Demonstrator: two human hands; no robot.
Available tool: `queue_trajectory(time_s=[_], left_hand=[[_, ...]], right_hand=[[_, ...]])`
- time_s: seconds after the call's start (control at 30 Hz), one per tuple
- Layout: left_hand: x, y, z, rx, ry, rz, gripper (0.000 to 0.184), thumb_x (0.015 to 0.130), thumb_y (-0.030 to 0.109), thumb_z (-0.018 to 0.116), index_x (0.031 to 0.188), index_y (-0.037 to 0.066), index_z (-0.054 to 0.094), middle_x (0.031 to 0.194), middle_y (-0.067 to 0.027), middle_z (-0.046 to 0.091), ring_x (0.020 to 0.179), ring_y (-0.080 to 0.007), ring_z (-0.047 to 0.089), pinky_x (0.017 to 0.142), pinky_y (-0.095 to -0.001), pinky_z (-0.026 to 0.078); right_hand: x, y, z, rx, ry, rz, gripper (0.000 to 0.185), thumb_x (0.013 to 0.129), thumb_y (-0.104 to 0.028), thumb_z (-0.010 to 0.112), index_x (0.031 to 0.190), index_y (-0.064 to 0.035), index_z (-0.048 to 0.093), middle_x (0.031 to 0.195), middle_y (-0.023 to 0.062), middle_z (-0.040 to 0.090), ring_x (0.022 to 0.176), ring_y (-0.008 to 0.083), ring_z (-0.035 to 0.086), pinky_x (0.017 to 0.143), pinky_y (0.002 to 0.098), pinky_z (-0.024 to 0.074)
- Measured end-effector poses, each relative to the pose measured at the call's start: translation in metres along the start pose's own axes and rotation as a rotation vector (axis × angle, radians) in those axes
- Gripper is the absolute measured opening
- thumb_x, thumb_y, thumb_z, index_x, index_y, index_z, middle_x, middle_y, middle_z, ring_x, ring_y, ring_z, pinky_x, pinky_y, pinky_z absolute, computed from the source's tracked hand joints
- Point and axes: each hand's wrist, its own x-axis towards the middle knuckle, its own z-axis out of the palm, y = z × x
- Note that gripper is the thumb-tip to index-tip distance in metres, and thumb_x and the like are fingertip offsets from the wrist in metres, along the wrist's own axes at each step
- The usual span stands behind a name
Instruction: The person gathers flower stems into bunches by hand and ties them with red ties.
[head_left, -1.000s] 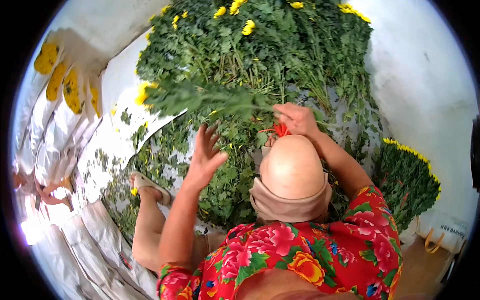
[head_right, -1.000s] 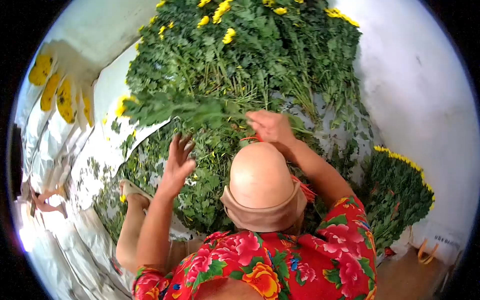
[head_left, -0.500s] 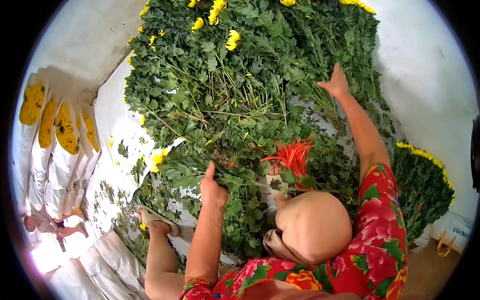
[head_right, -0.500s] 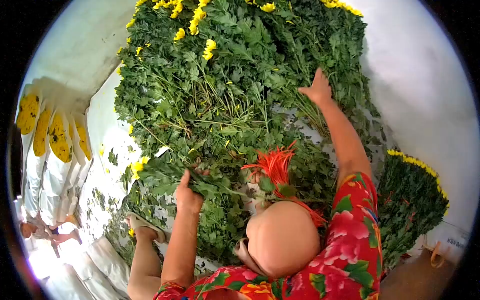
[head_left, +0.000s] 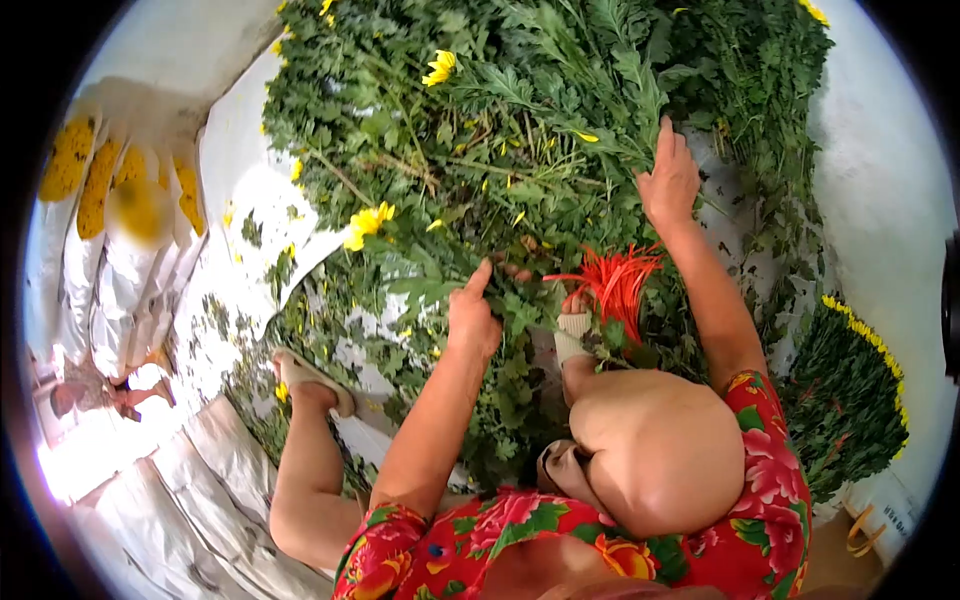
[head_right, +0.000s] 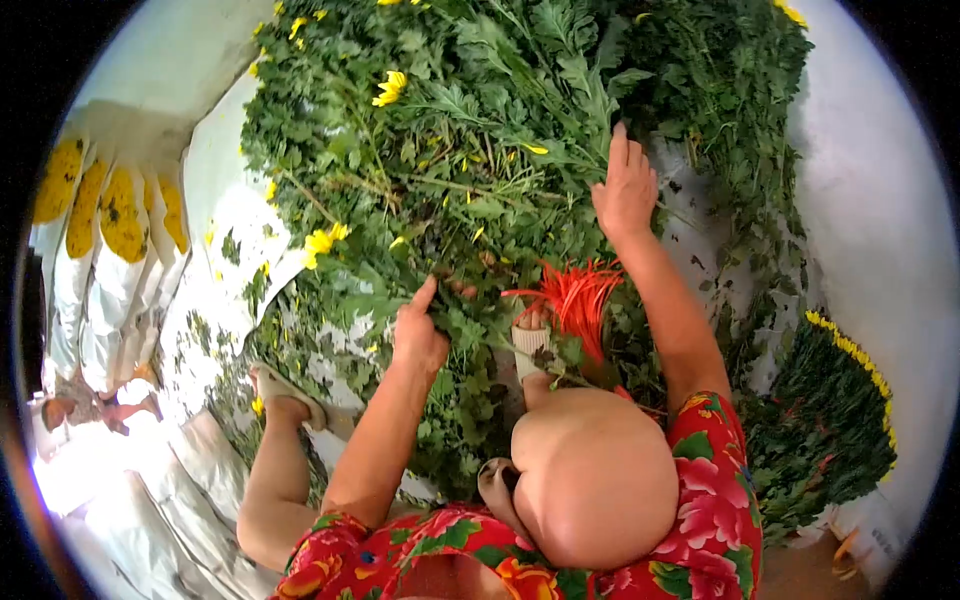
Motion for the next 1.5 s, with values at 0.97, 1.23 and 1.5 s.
queue_trajectory(time_s=[0.97,1.23,1.5], left_hand=[[0.005,0.007,-0.034,-0.226,-0.237,0.087,0.047,0.100,0.033,0.053,0.132,-0.001,0.048,0.126,-0.0141,0.059,0.108,-0.0270,0.062,0.094,-0.0440,0.053],[0.004,0.020,-0.049,-0.130,-0.144,-0.134,0.038,0.097,0.024,0.059,0.125,-0.002,0.057,0.120,-0.0145,0.065,0.105,-0.0284,0.064,0.094,-0.0429,0.052],[0.007,0.019,-0.045,-0.067,-0.007,-0.160,0.045,0.097,0.031,0.057,0.131,0.001,0.053,0.128,-0.0132,0.061,0.114,-0.0301,0.059,0.101,-0.0456,0.046]], right_hand=[[-0.136,-0.124,-0.020,0.463,-0.591,-0.416,0.034,0.087,-0.004,0.058,0.119,-0.0055,0.050,0.077,0.0234,0.061,0.067,0.0416,0.061,0.056,0.0482,0.0462],[-0.119,-0.129,-0.036,0.346,-0.923,-0.738,0.033,0.085,-0.015,0.060,0.114,-0.0026,0.055,0.089,0.0180,0.064,0.080,0.0359,0.064,0.074,0.0435,0.0527],[-0.003,-0.072,0.059,0.180,0.003,-0.294,0.048,0.092,-0.022,0.063,0.130,0.0029,0.050,0.112,0.0219,0.061,0.096,0.0394,0.060,0.082,0.0466,0.0495]])
